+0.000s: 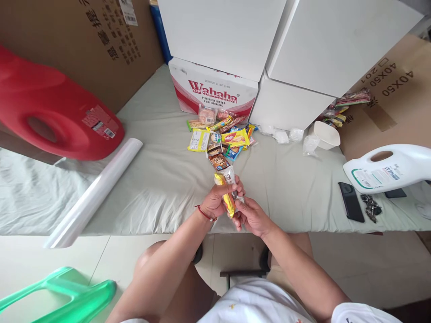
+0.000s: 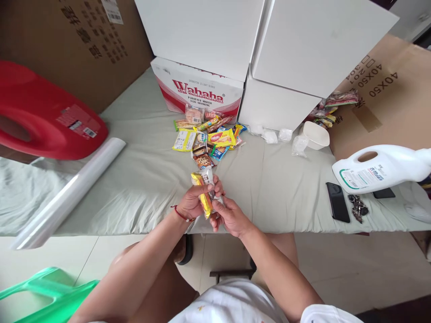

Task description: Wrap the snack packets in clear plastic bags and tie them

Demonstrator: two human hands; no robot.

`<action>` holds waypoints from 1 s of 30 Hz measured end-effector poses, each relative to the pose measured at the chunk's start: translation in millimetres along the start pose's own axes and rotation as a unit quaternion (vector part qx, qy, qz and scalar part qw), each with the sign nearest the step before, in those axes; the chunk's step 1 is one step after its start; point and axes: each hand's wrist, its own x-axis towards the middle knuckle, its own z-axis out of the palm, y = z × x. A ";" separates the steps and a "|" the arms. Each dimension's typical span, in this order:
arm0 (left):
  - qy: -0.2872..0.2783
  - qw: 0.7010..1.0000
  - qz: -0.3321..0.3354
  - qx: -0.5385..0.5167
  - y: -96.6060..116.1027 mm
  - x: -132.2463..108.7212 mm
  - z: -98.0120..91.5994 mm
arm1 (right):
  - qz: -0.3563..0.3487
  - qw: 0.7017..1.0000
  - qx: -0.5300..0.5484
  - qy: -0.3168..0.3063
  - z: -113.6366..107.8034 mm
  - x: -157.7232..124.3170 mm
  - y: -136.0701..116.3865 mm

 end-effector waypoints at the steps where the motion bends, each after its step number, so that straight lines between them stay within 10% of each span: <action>1: -0.002 1.000 0.000 -0.006 -1.8 0.7 -0.6 | 0.005 1.000 -0.006 0.005 0.1 0.8 -0.3; 15: -0.099 0.974 -0.127 0.159 -6.2 -1.7 -3.3 | -0.017 1.000 -0.023 0.007 -3.4 -18.6 1.3; 21: 0.058 0.998 0.004 -0.015 4.5 12.1 -1.8 | 0.018 0.999 -0.004 0.028 -5.4 -20.0 -17.9; 30: 0.085 0.996 0.020 0.017 -3.5 13.7 1.4 | 0.069 0.996 -0.046 0.044 -1.2 -15.7 4.2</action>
